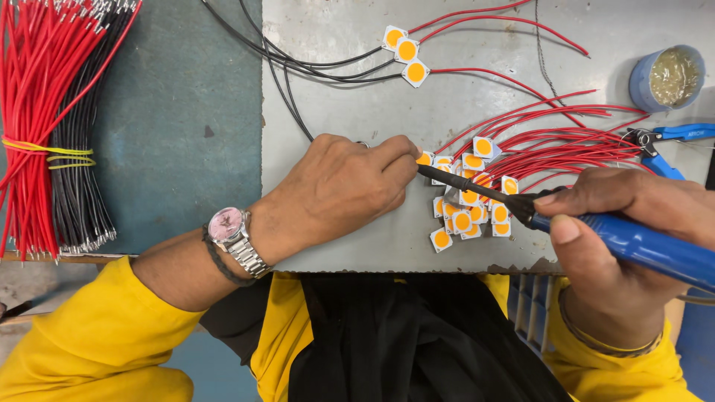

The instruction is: The person solders black wires to LED modules on a workbench. They strip wire ends, apply flux, and use a soldering iron to attach the wires to the LED contacts.

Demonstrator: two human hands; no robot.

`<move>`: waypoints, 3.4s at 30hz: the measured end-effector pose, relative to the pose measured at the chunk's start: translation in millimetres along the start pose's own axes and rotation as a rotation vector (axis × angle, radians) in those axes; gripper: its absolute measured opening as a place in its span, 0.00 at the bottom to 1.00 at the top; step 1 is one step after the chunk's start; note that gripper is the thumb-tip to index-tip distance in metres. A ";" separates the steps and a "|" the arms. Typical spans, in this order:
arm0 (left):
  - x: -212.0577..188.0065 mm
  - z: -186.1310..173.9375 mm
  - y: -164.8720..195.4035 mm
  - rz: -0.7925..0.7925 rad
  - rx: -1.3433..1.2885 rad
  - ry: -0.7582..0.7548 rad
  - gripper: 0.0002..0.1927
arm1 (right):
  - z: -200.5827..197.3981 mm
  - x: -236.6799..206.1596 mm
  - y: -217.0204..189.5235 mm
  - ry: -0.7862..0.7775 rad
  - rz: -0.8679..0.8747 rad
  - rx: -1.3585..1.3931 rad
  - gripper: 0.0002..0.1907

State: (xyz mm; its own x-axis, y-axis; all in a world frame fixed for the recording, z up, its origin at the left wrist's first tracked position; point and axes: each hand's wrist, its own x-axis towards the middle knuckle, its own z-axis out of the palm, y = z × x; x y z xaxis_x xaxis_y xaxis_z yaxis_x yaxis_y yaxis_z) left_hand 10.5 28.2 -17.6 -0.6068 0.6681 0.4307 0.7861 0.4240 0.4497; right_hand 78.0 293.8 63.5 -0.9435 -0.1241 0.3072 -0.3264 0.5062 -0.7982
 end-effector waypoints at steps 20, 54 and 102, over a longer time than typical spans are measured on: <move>2.3 0.2 1.2 -0.028 -0.050 -0.034 0.07 | -0.2 11.9 -24.6 -0.047 -0.019 -0.080 0.08; 4.3 3.3 1.5 -0.051 -0.050 -0.017 0.06 | -1.5 15.1 -28.0 -0.036 0.191 -0.051 0.10; 1.9 4.8 1.4 0.009 0.016 0.048 0.07 | 2.5 11.9 -26.0 0.027 0.205 -0.029 0.12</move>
State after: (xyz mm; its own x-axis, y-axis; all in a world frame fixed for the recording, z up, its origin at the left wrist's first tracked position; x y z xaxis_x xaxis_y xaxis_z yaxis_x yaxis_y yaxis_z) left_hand 11.0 32.9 -19.9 -0.6047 0.6420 0.4714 0.7928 0.4283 0.4337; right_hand 75.1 277.0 86.6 -0.9880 0.0068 0.1543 -0.1260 0.5428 -0.8304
